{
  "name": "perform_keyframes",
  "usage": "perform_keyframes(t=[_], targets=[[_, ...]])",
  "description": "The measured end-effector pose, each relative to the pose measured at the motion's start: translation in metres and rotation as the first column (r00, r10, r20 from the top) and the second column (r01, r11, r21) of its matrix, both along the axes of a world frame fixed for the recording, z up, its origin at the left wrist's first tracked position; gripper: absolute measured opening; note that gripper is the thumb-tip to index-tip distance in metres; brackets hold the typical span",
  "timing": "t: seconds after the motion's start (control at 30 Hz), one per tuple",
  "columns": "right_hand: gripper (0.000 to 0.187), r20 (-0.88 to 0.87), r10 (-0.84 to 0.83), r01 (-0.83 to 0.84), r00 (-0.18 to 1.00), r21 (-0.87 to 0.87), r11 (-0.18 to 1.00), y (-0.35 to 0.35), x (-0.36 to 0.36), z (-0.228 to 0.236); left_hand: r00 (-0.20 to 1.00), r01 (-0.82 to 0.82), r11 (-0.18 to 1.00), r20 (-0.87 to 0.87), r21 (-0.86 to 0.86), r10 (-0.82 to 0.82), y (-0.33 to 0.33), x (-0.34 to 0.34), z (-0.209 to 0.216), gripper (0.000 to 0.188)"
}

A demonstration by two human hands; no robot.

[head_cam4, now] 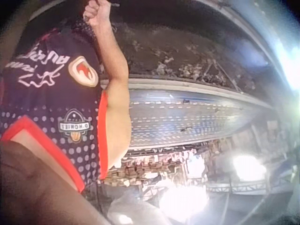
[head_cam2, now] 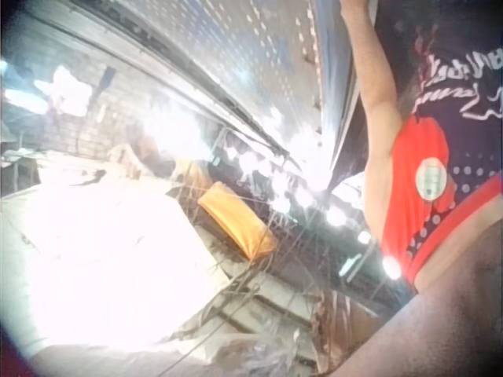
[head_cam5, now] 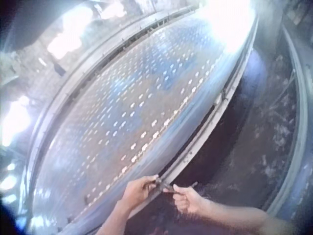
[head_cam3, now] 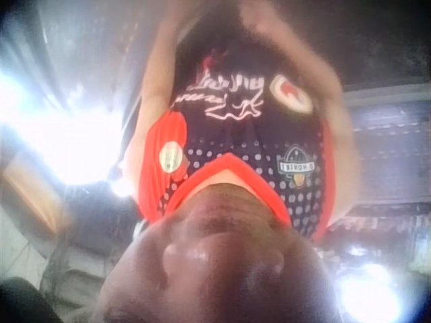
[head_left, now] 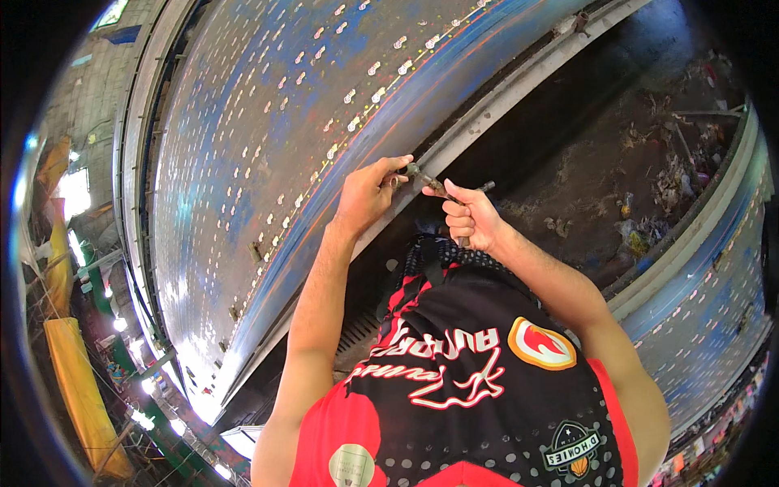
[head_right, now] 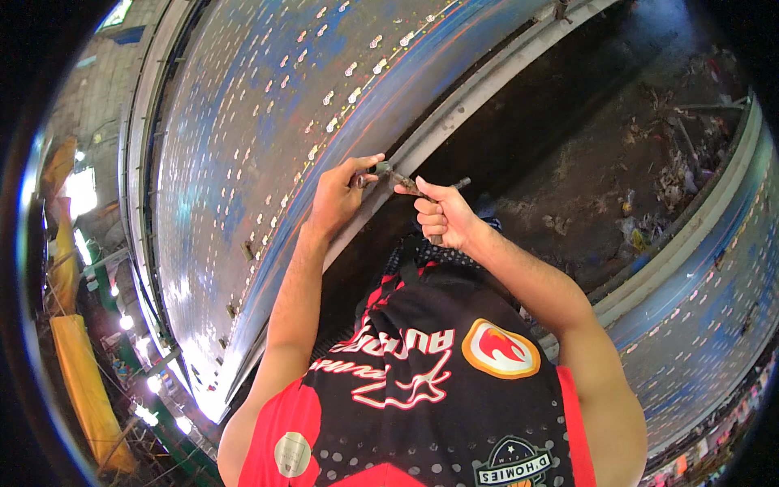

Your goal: The person uses a wrench to tighten bolts on a large curved metal panel in a workshop. They repeatedly position the wrench and turn it to secure fasteners along the panel's edge.

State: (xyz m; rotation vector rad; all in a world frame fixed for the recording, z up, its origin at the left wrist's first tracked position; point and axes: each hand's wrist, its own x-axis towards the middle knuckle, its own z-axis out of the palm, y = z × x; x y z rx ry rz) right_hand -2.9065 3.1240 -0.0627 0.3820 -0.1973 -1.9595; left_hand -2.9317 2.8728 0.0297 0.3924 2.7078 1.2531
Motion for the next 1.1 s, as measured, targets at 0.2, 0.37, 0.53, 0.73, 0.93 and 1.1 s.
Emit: perform_keyframes(t=[0.2,0.37,0.53,0.73,0.93,1.1], targets=[[0.028,-0.387,0.052,0.219,0.921,0.622,0.752,-0.017,0.011,0.033,0.998,0.020,0.999,0.060,0.031,-0.022,-0.003,-0.005,-0.003,0.040],[0.026,-0.819,0.555,0.955,-0.143,0.034,0.296,-0.009,-0.007,0.005,0.991,0.109,0.993,-0.078,-0.040,-0.112,0.001,-0.006,-0.002,0.045],[0.043,-0.010,0.819,0.816,-0.573,0.083,0.572,0.019,-0.042,0.049,0.993,0.089,0.995,-0.070,-0.037,-0.091,0.000,-0.002,-0.007,0.044],[0.050,0.105,0.896,0.880,-0.432,-0.165,0.444,0.017,-0.021,0.040,0.985,0.135,0.985,-0.089,-0.109,-0.145,0.001,-0.010,-0.001,0.035],[0.049,-0.033,0.939,0.915,-0.343,-0.239,0.326,0.037,0.004,0.028,0.975,0.202,0.968,-0.066,-0.151,-0.214,0.001,-0.020,0.008,0.031],[0.042,-0.081,0.994,0.996,-0.072,0.037,0.075,0.075,0.023,0.023,0.990,0.129,0.982,-0.073,0.137,-0.120,-0.005,-0.010,-0.024,0.033]])
